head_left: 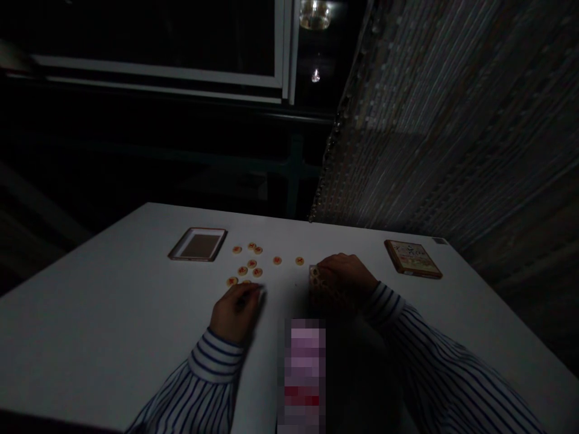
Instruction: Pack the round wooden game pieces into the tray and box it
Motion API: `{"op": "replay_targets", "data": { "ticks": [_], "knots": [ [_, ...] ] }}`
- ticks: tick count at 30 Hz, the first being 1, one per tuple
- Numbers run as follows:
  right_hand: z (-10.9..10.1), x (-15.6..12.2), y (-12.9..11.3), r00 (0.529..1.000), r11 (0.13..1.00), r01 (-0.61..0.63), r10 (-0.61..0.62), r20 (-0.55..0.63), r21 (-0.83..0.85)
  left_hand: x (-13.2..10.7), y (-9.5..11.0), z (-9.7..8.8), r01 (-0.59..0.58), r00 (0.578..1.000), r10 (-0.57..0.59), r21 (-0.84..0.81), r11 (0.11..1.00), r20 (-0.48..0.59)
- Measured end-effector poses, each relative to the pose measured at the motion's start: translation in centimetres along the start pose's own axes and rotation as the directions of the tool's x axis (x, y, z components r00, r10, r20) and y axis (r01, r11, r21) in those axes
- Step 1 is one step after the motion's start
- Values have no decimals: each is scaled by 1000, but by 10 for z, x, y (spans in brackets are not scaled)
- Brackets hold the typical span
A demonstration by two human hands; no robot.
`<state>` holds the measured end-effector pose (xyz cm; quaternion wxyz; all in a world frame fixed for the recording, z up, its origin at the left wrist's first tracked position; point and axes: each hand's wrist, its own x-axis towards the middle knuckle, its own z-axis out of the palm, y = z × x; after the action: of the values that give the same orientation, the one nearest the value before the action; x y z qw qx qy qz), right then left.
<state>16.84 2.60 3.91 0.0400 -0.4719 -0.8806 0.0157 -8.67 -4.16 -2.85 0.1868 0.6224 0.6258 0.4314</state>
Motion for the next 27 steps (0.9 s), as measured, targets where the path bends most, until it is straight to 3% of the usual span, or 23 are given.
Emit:
{"op": "replay_targets", "data": {
  "ticks": [5,10,19,27],
  "knots": [
    [6,20,-31,995,995,79,-75,64,-53,10,-31,-21,-94,994,106,388,917,-11],
    [19,42,-65,979,981,189,-185,80,-49,19,-43,-19,-139,984,176,593,793,-5],
    [36,61,-100,966,969,245,-242,92,-22,24,-41,-6,-128,990,138,640,758,35],
    [39,55,-91,967,968,252,-252,37,10,25,-37,-7,-184,977,214,476,860,-8]
  ]
}}
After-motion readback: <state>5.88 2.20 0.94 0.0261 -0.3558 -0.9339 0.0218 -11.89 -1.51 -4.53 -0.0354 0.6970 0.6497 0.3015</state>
